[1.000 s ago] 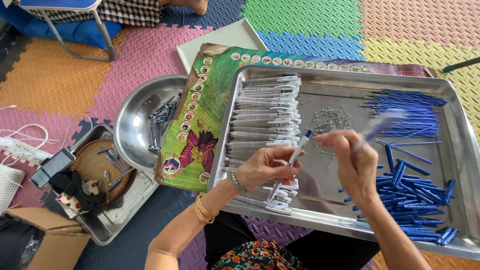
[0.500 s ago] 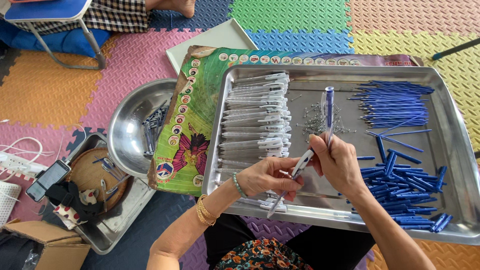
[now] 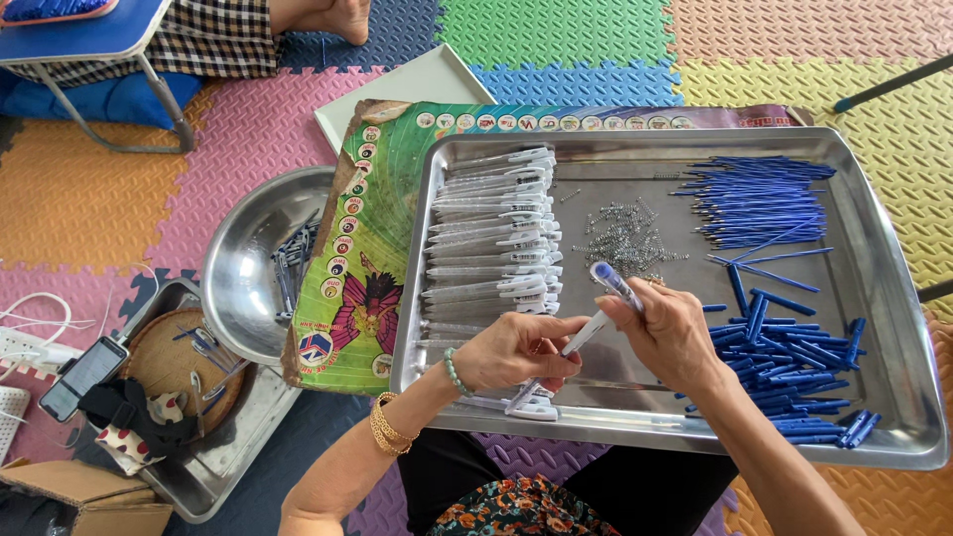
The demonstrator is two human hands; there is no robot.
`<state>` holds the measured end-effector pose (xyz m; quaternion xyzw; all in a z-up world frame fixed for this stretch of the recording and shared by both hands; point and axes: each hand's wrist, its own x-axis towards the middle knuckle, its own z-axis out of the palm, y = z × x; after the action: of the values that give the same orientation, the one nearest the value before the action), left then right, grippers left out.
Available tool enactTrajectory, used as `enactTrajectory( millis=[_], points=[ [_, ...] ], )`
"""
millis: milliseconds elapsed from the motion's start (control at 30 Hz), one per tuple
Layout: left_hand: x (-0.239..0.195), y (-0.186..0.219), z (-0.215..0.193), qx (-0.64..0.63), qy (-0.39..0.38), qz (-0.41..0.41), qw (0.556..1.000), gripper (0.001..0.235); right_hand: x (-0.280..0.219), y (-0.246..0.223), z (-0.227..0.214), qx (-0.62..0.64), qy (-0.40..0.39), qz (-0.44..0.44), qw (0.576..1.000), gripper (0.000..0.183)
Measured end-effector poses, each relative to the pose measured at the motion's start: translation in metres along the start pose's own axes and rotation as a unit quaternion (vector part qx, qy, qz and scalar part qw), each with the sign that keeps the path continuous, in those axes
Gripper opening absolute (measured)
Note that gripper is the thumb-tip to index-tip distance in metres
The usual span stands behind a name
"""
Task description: The person assembles pens by inserting blue ink cartridges into white pen bodies. They pick up a pen body and a cartridge, insert the cartridge, and place the assembled pen on a metal tray. This process is repeated continuously.
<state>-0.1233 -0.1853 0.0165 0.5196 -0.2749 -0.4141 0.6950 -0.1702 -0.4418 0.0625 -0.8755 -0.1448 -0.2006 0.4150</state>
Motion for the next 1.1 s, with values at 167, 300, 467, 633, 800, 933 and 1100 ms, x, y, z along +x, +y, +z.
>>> enactTrajectory(
  millis=[167,300,467,633,800,933,1100],
  points=[
    [0.002,0.001,-0.004,0.044,-0.02,0.005,0.999,0.073,-0.011,0.008,-0.007,-0.044,0.04,0.02,0.998,0.048],
    [-0.007,0.005,-0.003,0.036,-0.08,-0.023,0.996,0.084,-0.008,0.015,-0.052,-0.057,0.089,0.162,0.981,0.056],
    [-0.008,0.037,0.007,-0.01,-0.105,-0.084,0.991,0.091,-0.029,0.015,-0.095,-0.034,0.1,0.259,0.96,0.056],
    [0.001,0.045,0.005,-0.018,-0.106,-0.156,0.982,0.094,-0.055,0.017,-0.117,-0.019,0.11,0.326,0.939,0.063],
    [0.002,0.043,0.001,-0.038,-0.109,-0.162,0.98,0.094,-0.096,0.057,-0.137,-0.249,-0.087,0.403,0.876,0.063],
    [0.009,0.047,0.005,-0.042,-0.103,-0.167,0.98,0.094,-0.1,0.043,-0.134,-0.299,-0.024,0.332,0.894,0.058],
    [0.03,0.053,0.01,-0.058,-0.122,-0.175,0.975,0.095,-0.035,-0.001,-0.082,0.12,0.027,0.38,0.917,0.046]
  ],
)
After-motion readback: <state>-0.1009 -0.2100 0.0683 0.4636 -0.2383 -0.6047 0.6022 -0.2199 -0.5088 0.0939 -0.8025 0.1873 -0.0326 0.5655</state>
